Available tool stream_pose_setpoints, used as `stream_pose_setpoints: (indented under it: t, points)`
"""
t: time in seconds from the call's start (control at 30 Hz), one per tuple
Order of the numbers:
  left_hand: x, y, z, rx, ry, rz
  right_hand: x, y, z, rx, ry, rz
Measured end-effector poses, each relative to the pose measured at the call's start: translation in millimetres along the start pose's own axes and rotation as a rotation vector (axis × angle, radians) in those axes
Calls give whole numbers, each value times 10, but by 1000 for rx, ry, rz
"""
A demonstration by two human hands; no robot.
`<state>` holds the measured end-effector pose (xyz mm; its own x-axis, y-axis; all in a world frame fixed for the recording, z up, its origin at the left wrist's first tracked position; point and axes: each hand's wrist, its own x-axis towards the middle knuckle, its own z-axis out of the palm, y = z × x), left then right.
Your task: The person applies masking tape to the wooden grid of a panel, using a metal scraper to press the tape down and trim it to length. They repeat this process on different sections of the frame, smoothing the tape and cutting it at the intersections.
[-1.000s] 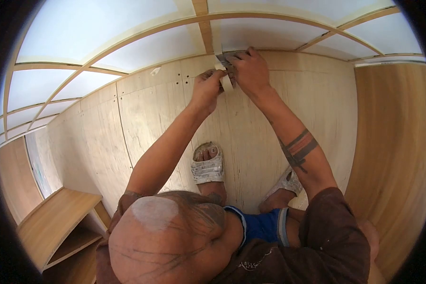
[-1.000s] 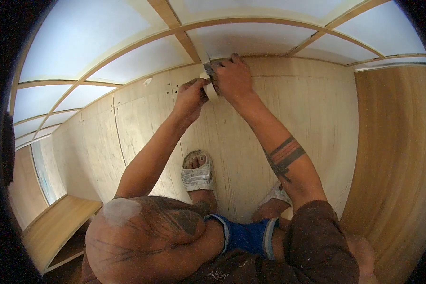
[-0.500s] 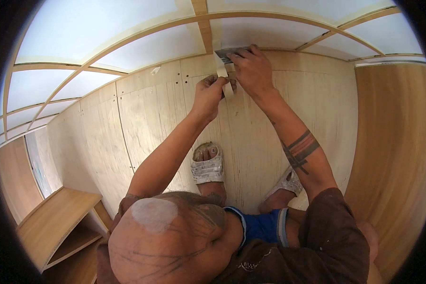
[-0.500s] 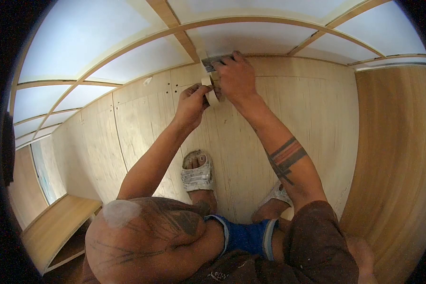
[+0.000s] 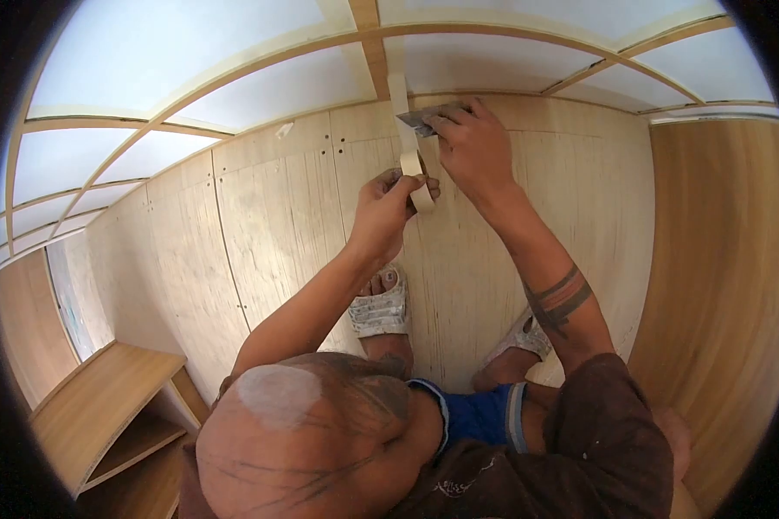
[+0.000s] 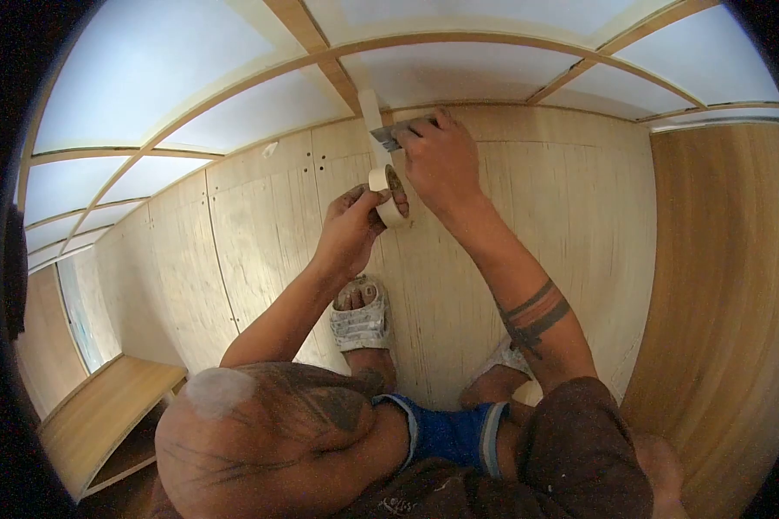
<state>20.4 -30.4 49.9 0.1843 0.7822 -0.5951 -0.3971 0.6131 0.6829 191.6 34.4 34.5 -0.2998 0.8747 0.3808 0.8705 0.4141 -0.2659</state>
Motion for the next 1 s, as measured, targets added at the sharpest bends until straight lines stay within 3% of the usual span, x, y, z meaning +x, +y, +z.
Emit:
stream_pose_setpoints:
  t: [0.63,1.0]
  points:
    - [-390,26,-79,-45,17,-28,-99,-220,-311,20,-26,-32]
    - [162,87,-105,-13,18,-47,35,-18,155,15,-60,48]
